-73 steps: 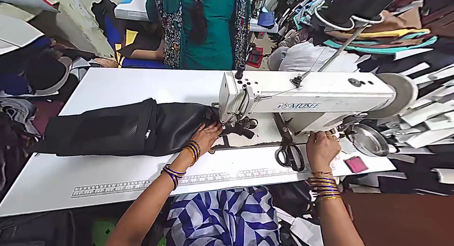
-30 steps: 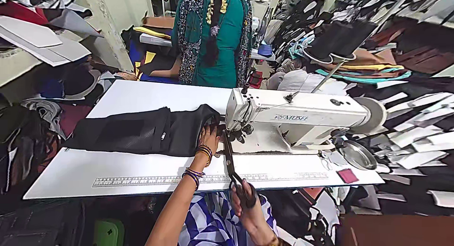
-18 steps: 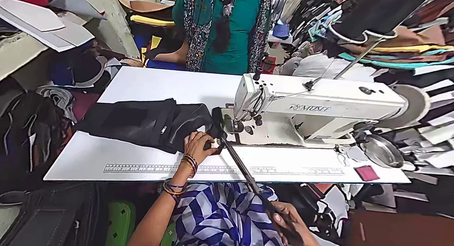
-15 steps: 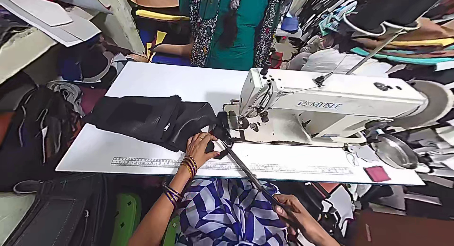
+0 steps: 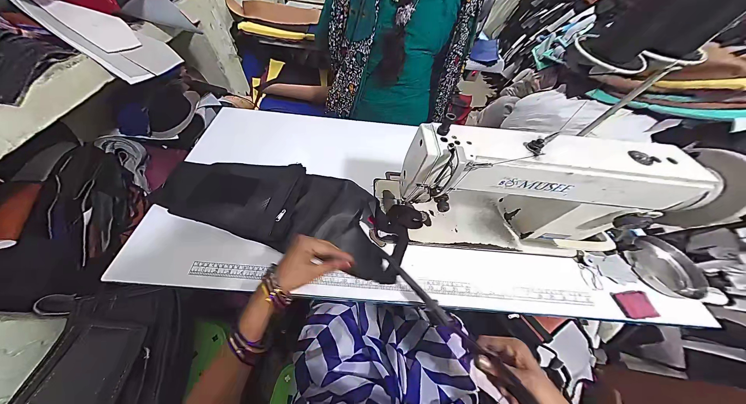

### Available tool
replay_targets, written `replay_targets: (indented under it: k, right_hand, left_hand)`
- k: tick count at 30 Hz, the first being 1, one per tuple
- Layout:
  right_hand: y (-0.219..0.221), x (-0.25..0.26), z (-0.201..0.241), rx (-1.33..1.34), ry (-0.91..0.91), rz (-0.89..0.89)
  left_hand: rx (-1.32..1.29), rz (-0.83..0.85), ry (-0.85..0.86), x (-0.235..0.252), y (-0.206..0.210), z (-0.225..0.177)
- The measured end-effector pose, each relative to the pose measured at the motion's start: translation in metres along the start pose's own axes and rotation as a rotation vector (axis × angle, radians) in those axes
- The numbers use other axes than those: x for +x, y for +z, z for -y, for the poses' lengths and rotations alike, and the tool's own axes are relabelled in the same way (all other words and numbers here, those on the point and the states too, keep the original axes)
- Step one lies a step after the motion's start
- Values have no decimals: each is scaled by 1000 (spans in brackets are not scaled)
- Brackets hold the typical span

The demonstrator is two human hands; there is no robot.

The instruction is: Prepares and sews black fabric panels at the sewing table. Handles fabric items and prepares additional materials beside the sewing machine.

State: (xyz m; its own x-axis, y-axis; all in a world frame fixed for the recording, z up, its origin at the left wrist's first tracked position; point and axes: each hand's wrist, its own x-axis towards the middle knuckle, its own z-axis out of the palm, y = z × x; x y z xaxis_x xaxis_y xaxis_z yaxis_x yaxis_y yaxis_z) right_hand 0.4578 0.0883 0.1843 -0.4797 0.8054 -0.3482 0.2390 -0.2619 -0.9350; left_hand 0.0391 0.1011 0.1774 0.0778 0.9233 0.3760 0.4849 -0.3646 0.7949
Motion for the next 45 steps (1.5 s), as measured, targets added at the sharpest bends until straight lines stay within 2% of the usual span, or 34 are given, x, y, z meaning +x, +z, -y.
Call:
replay_targets:
  k: [2, 4, 5, 6, 8, 9, 12, 13, 14, 16, 18, 20, 21, 22, 23, 25, 27, 29, 32, 35, 41, 43, 45]
  right_hand:
    - [-19, -13, 0, -57, -66, -188]
    - [-40, -1, 1, -237, -129, -399]
    - [-51, 12, 2, -374, -139, -498]
    - [-61, 24, 7, -529, -118, -566]
    - [-77, 49, 13, -799, -68, -623]
    - [-81, 62, 15, -902, -45, -634]
    - [-77, 83, 37, -1123, 167, -600]
    - [-69, 89, 46, -1162, 186, -596]
    - [-58, 94, 49, -1186, 102, -613]
    - [-32, 111, 43, -1161, -265, -583]
    - [13, 130, 31, -1051, -597, -326]
    - [51, 135, 12, -1027, -685, 35]
    - [56, 130, 1, -1089, -674, 131]
    - [51, 123, -12, -1168, -694, 84]
    - [36, 112, -23, -1243, -700, -38]
    - [0, 78, -22, -1372, -550, -259]
    - [-24, 48, -4, -1374, -446, -457]
    - [-45, 43, 12, -1223, -427, -561]
    - [-76, 92, 0, -986, -453, -567]
    - [-92, 125, -23, -985, -448, -640]
    - [-120, 102, -36, -1077, -457, -731]
    - [-103, 99, -21, -1080, -435, -762]
    - [-60, 104, 0, -1077, -472, -740]
  left_hand:
    - [255, -171, -21, 15, -46, 25]
    - [556, -83, -211, 35, -84, 65]
    - [627, -1, -306, 43, -91, 85]
    - [645, 86, -401, 46, -89, 99]
    - [630, 194, -504, 38, -75, 100]
    - [629, 215, -486, 29, -70, 93]
    - [609, 201, -284, -21, -44, 69]
    - [603, 203, -232, -36, -36, 59]
    - [600, 209, -189, -49, -26, 51]
    - [602, 236, -131, -64, -6, 36]
    - [621, 295, -92, -60, 5, 27]
    - [632, 373, -73, -48, 1, 25]
    - [640, 412, -66, -42, -4, 27]
    - [647, 434, -52, -39, -8, 31]
    - [659, 437, -35, -37, -9, 34]
    - [681, 411, -25, -37, -6, 37]
    - [682, 378, -63, -33, 0, 36]
    - [687, 331, -138, -23, 10, 34]
    - [692, 228, -241, -1, 30, 32]
    - [711, 219, -327, 7, 38, 24]
    - [745, 147, -384, -7, 53, 13]
    - [752, 114, -406, -4, 64, 9]
    - [756, 106, -443, 2, 73, 7]
